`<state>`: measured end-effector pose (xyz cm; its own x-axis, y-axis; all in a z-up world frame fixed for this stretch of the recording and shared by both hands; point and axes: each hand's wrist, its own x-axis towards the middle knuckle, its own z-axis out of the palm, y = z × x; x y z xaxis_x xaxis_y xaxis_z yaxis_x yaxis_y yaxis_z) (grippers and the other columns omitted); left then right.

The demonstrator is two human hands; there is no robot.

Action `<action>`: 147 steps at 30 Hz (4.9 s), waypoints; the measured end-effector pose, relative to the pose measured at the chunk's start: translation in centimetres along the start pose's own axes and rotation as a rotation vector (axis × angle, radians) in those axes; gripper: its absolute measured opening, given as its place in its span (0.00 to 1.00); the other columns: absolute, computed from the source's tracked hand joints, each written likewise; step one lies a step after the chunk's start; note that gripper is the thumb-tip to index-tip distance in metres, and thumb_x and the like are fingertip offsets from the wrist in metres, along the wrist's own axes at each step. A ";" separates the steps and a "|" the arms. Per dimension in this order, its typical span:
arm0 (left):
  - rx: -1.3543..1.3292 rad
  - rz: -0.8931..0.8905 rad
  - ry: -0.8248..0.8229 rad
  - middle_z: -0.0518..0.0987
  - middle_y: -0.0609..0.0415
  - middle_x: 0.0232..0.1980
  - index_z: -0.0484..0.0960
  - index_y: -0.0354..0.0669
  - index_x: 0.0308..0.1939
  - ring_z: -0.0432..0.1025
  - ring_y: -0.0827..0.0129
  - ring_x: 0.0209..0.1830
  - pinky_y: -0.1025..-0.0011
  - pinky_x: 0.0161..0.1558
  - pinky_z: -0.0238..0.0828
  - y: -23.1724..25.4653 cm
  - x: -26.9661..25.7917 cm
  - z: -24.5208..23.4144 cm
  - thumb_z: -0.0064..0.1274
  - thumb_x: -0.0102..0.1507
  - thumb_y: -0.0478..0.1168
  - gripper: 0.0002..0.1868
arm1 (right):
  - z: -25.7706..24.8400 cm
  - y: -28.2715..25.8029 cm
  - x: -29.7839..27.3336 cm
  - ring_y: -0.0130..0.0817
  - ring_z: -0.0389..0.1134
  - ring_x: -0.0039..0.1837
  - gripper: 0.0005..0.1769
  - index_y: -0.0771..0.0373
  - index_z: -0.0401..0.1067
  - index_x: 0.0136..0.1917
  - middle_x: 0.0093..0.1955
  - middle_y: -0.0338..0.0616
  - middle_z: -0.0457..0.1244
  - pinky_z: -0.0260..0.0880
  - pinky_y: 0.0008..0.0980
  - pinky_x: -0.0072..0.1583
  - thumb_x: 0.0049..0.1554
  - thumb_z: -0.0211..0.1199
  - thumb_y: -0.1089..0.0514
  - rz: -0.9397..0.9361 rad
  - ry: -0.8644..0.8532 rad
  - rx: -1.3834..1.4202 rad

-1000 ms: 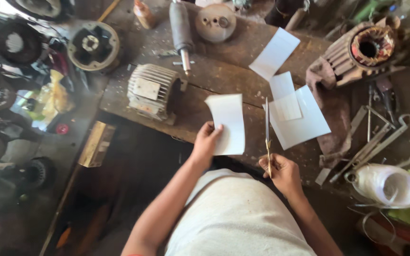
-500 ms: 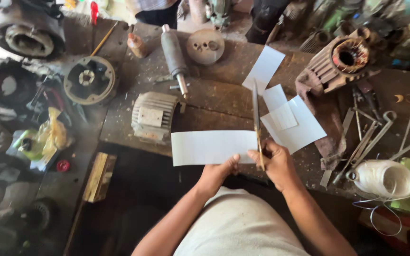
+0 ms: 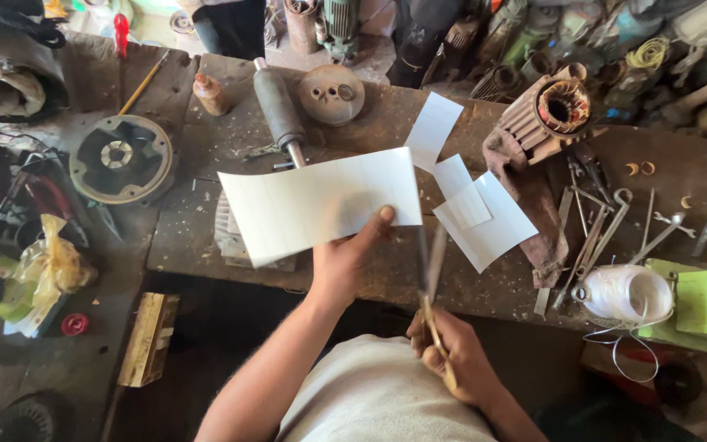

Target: The person uses a ruler and pencil to mark straight lines on a sheet of white paper, then uses scissors to cut the paper into several rectangular strips. The cut pieces are placed on the workbench.

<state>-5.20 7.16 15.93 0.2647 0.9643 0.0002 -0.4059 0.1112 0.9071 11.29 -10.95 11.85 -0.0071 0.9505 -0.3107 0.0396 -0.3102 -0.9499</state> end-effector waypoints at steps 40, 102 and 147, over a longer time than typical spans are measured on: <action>-0.050 -0.026 -0.025 0.82 0.53 0.44 0.82 0.35 0.49 0.76 0.70 0.42 0.71 0.46 0.76 0.5 0.5 -2.8 0.63 0.65 0.44 0.17 | 3.6 -0.8 0.4 0.23 0.66 0.33 0.12 0.66 0.71 0.40 0.32 0.38 0.64 0.68 0.24 0.36 0.60 0.67 0.57 -0.183 0.234 -0.179; -0.186 -0.110 -0.119 0.80 0.49 0.52 0.78 0.34 0.55 0.78 0.65 0.50 0.65 0.48 0.85 -2.9 1.3 -1.4 0.59 0.66 0.44 0.20 | 3.1 1.5 1.3 0.26 0.66 0.37 0.32 0.65 0.69 0.46 0.35 0.39 0.62 0.68 0.28 0.41 0.58 0.62 0.31 -0.086 0.158 -0.113; -0.159 -0.220 -0.133 0.81 0.51 0.48 0.78 0.34 0.52 0.79 0.66 0.47 0.67 0.45 0.84 -5.0 0.4 -0.9 0.62 0.63 0.44 0.20 | 3.4 1.2 3.5 0.23 0.63 0.31 0.11 0.63 0.70 0.42 0.31 0.36 0.61 0.64 0.24 0.35 0.60 0.65 0.54 -0.054 0.438 -0.105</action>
<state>-3.86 7.19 11.05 0.4692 0.8744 -0.1241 -0.4555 0.3600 0.8142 7.89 -8.08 9.54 0.4103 0.8909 -0.1949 0.1520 -0.2776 -0.9486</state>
